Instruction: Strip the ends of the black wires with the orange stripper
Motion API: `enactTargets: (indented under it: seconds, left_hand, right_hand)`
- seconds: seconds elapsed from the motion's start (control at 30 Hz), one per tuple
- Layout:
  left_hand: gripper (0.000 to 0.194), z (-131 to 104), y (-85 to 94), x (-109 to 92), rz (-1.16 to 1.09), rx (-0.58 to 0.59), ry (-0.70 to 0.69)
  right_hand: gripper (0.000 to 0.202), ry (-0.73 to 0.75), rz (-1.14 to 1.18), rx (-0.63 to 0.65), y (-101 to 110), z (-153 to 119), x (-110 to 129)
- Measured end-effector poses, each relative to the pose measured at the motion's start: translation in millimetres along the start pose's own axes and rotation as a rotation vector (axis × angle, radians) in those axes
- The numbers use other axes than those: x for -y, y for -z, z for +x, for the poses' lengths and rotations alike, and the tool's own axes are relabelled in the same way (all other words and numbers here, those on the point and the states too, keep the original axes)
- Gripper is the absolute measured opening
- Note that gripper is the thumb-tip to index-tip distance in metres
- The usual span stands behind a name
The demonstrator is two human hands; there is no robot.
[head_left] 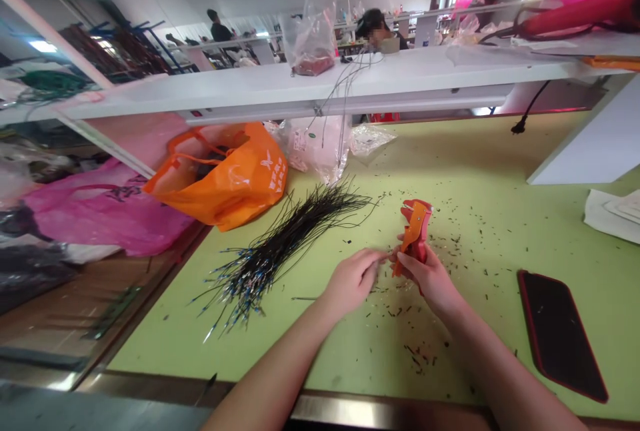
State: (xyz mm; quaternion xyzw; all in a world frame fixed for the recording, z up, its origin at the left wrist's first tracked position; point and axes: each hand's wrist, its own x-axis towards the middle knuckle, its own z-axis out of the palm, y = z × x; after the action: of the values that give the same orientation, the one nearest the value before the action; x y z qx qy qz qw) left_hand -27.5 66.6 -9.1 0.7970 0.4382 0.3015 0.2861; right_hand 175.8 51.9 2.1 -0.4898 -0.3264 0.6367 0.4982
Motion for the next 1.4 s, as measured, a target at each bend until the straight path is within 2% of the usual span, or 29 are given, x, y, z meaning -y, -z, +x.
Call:
enactTargets:
  seconds: [0.23,0.33,0.43,0.67,0.77,0.93,1.2,1.4]
  left_hand:
    - [0.025,-1.4,-7.1,2.7,0.135,-0.06,0.012]
    - [0.023,-0.2,-6.7,3.6,0.155,-0.095,-0.007]
    - [0.023,1.4,-2.9,3.8,0.14,-0.192,0.011]
    - [0.025,6.2,18.9,7.3,0.058,-0.507,0.006]
    - [0.026,6.5,24.8,7.9,0.062,-0.572,-0.009]
    - [0.025,4.9,25.8,5.8,0.126,-0.558,-0.033]
    - [0.025,2.5,22.0,2.4,0.192,-0.47,-0.08]
    - [0.022,1.7,22.1,3.0,0.138,-0.426,-0.011]
  right_hand:
    - [0.08,-0.003,-0.058,0.117,-0.3,-4.5,-3.2]
    - [0.079,-0.03,-0.043,0.13,1.9,-3.6,-3.3]
    - [0.072,-0.068,-0.009,0.191,6.0,-2.1,-0.9]
    - [0.05,-0.205,0.156,0.654,21.2,-0.3,8.2]
    - [0.049,-0.242,0.146,0.786,26.6,0.6,7.6]
    - [0.047,-0.246,0.087,0.874,27.8,1.8,2.9]
    - [0.047,-0.214,0.067,0.856,26.9,1.4,4.3]
    - [0.044,-0.23,0.067,0.875,27.9,1.0,3.6]
